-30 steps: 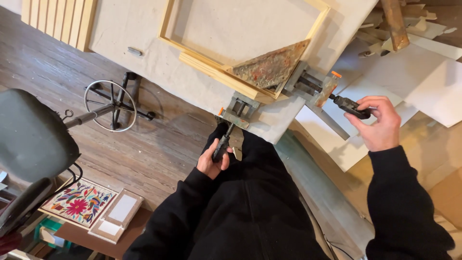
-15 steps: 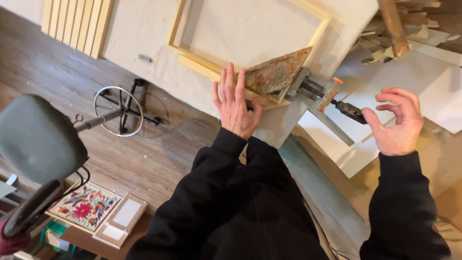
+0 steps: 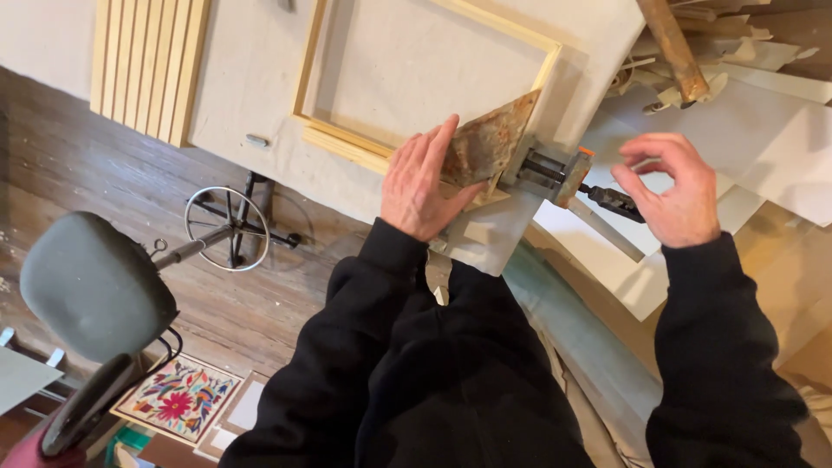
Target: Assembling and gluing wooden picture frames using a clamp, hammer, and wood glue.
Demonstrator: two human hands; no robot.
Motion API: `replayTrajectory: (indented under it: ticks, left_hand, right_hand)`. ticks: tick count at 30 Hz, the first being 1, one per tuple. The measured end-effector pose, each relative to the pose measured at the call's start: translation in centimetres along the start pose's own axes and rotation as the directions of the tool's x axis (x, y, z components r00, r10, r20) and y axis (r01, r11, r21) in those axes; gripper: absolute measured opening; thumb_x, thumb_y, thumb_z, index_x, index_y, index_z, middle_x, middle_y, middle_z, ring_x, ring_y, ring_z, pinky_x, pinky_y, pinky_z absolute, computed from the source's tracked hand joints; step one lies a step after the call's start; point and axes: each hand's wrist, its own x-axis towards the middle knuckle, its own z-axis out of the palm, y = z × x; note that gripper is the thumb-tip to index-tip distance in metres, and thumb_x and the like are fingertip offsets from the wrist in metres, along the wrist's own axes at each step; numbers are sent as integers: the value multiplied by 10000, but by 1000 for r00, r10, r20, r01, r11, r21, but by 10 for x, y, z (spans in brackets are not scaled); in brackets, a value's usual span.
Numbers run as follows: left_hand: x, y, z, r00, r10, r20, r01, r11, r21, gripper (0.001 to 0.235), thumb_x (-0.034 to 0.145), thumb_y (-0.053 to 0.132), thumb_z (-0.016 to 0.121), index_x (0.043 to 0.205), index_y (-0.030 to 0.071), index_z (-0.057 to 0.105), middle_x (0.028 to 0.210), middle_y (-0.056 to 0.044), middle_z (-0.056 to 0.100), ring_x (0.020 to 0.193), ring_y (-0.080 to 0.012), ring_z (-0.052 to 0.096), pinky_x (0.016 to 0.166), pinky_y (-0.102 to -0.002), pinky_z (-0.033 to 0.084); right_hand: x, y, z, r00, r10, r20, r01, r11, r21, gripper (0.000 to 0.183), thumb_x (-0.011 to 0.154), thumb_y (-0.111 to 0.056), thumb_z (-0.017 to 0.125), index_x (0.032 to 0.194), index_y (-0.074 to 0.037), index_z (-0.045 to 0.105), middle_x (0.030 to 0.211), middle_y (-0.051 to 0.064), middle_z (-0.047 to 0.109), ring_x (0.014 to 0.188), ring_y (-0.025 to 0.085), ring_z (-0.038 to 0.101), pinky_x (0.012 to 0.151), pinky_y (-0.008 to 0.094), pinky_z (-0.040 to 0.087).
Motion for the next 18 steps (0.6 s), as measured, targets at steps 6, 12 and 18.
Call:
replayTrajectory:
  ticks: [6,12,18]
  left_hand:
    - [23,-85,5,973,-192,130,196,980,-16,1022,823,450,893,1584,52,338,1186,-136,639,1051,-262,644,937,-405,544]
    - [51,-114,-2,1000,30,3,-30,992,120,971,745,481,904,1471,33,442,1228,-184,631,1141,-374,594,1010,-504,465]
    - [-1,-217,-40,857,-468,-215,486,873,37,508,977,410,755,1277,11,664,1178,-167,655,1067,-300,660,929,-431,533]
  right_hand:
    - [57,-4,9,996,37,85,-28,995,-98,346,1063,-175,690,1326,25,588,1337,159,626,1117,226,676,904,364,581]
    - [127,-4,46,998,24,65,-12,983,-181,446,1079,-273,693,1385,25,564,1321,184,627,1103,268,662,883,411,570]
    - [138,-1,60,957,285,55,-286,958,29,378,1035,-233,649,1357,-43,597,1196,98,657,949,169,701,748,323,605]
